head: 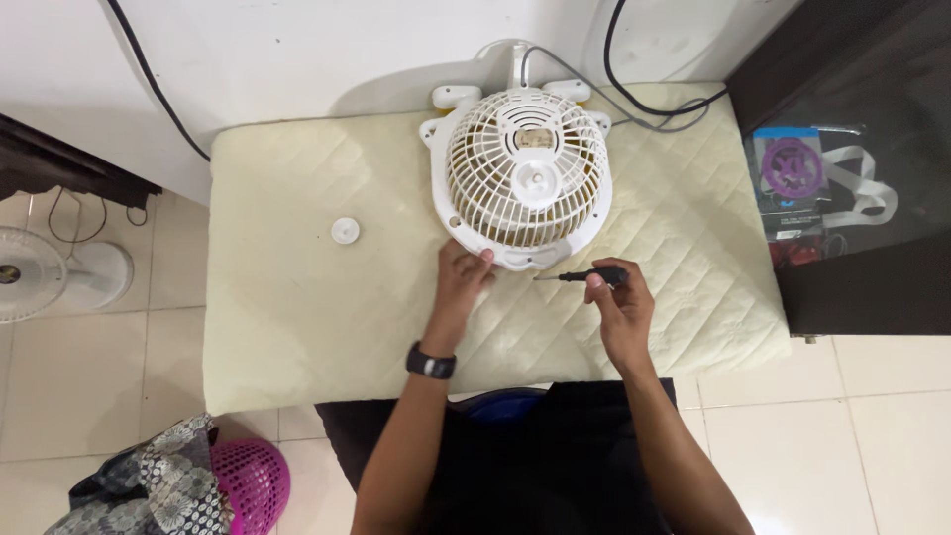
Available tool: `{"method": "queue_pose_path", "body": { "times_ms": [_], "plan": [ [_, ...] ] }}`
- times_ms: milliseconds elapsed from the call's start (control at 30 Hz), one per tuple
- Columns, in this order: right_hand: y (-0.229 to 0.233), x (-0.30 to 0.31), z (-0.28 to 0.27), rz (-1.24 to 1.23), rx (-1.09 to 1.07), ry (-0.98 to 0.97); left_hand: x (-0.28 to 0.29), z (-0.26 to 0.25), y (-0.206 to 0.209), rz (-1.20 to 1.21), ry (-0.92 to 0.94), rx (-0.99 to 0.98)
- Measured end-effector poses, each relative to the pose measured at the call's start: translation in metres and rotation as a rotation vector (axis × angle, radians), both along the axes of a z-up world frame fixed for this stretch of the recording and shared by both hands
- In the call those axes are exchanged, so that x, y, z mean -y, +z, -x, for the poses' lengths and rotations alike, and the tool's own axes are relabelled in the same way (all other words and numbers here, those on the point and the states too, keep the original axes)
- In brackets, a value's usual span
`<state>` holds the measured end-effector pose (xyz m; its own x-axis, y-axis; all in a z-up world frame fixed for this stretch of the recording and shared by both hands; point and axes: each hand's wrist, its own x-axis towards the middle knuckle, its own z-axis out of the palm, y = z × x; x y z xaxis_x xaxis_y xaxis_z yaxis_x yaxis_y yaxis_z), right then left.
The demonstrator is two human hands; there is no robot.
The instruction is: The person uses a screwdriver to remove screws from the base of a white electric fan placed on a mattress. They loosen and remove several screws from the fan's mounting bracket and base, then set the screwdriver down and continue handling the fan components.
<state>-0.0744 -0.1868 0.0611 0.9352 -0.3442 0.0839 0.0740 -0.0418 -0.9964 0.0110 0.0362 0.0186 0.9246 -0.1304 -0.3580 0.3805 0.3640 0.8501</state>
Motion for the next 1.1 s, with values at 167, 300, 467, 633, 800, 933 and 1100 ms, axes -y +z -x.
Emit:
{"method": "queue_pose_path", "body": {
  "times_ms": [167, 300, 467, 633, 800, 933, 1100],
  "plan": [
    [-0.001, 0.004, -0.001, 0.075, 0.021, 0.006, -0.012, -0.018, 0.002, -0.049, -0.106, 0.224],
    [0.001, 0.006, -0.005, 0.157, 0.046, 0.049, -0.009, -0.021, -0.005, 0.035, -0.170, 0.183],
    [0.013, 0.006, -0.014, 0.314, 0.099, 0.096, -0.009, -0.015, -0.008, 0.069, -0.156, 0.164],
    [0.028, 0.000, -0.028, 0.436, 0.065, 0.151, -0.008, -0.014, -0.004, 0.083, -0.146, 0.189],
    [0.034, -0.001, -0.034, 0.524, 0.048, 0.211, -0.007, -0.012, -0.004, 0.059, -0.153, 0.200],
    [0.036, 0.001, -0.038, 0.562, 0.052, 0.229, -0.007, -0.012, -0.002, 0.058, -0.157, 0.205],
    [0.039, 0.000, -0.036, 0.585, 0.071, 0.250, -0.007, -0.012, -0.001, 0.066, -0.154, 0.207]
  ]
}}
